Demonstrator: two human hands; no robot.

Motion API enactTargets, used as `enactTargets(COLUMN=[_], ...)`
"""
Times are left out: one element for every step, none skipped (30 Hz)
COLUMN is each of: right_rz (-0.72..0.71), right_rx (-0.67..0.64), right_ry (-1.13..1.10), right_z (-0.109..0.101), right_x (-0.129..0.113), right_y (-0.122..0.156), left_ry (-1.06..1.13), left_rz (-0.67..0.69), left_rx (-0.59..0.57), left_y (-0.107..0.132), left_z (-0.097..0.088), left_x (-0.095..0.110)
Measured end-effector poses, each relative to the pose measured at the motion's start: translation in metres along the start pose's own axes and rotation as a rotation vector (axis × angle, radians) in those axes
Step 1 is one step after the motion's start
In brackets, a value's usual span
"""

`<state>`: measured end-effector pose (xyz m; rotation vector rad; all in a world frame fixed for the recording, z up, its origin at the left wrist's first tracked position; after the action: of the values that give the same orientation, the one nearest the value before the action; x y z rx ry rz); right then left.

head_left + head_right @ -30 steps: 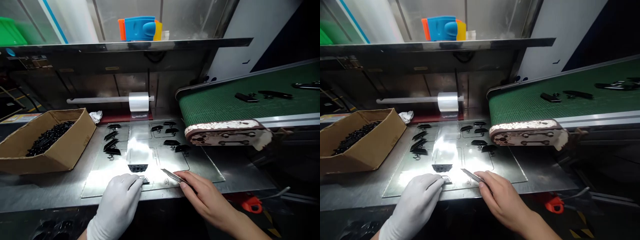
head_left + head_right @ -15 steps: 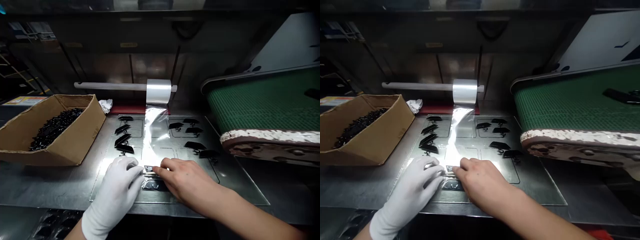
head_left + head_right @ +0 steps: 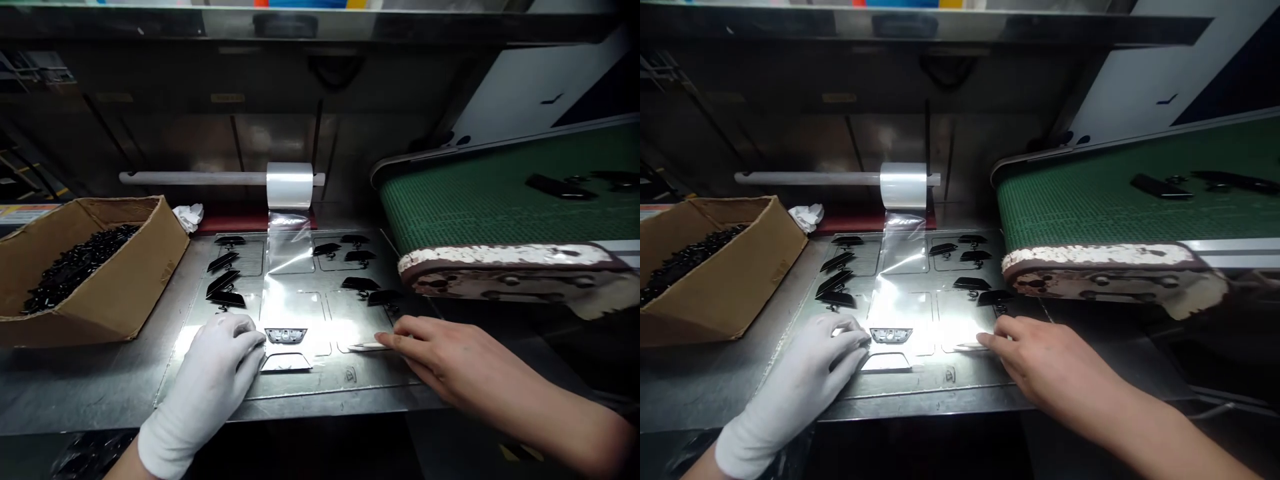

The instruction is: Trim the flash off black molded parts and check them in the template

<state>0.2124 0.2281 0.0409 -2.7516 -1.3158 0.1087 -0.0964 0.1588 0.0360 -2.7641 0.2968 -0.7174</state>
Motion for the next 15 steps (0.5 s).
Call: enactTargets(right_rz=[0.031, 0.060, 0.090, 0.117, 0.143, 0.163, 0.180, 0.193, 0.202, 0.207, 0.214, 0.220, 0.228, 0.237, 0.247], right_rx=[0.016, 0.040, 0.074, 0.115, 0.156, 0.193, 0.226, 0.255, 0.280, 0.304, 0.331, 0.359, 0.388, 0.417, 0.446], right_ry=[0.001, -0.004, -0.012, -0.021, -0.027, -0.031, -0.033, -0.037, -0.047, -0.060, -0.076, -0.097, -0.120, -0.147, -0.173], right_z=[0.002, 0.004, 0.006, 0.010, 0.014, 0.018, 0.023, 0.028, 0.032, 0.036, 0.038, 0.038, 0.037, 0.034, 0.030], right_x=[0.004, 0.004, 0.002, -0.003, -0.010, -0.018, -0.026, -0.033, -0.039, -0.044, -0.047, -0.049, -0.050, -0.051, -0.053], right_y=[0.008, 0.013, 0.016, 0.017, 0.015, 0.013, 0.009, 0.005, 0.000, -0.003, -0.006, -0.007, -0.006, -0.004, 0.000], left_ry=[0.005, 0.009, 0.004, -0.015, -0.050, -0.102, -0.159, -0.210, -0.249, -0.273, -0.287, -0.297, -0.287, -0.247, -0.184], left_rz=[0.017, 0.041, 0.070, 0.103, 0.136, 0.166, 0.188, 0.198, 0.203, 0.203, 0.199, 0.192, 0.182, 0.179, 0.175], left_rx=[0.021, 0.030, 0.014, -0.025, -0.081, -0.141, -0.188, -0.212, -0.213, -0.203, -0.190, -0.178, -0.157, -0.118, -0.052], left_y=[0.000, 0.000, 0.001, 0.001, 0.001, 0.002, 0.002, 0.001, 0.001, 0.001, 0.002, 0.005, 0.010, 0.017, 0.026], left_z=[-0.003, -0.006, -0.007, -0.005, -0.002, 0.003, 0.009, 0.013, 0.017, 0.019, 0.020, 0.021, 0.019, 0.016, 0.010], left_x=[0.005, 0.011, 0.019, 0.028, 0.037, 0.045, 0.052, 0.057, 0.061, 0.063, 0.064, 0.064, 0.063, 0.062, 0.061])
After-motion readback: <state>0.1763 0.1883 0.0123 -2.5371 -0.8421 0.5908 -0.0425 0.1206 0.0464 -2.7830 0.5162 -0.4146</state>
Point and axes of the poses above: each hand's wrist, its own y-axis away from the middle knuckle, its own z-axis out of the palm, x = y × z, the point moved 6 cm from there along -y, towards the middle knuckle, and after that the axes turned 6 degrees about x, right-handed, at the moved point
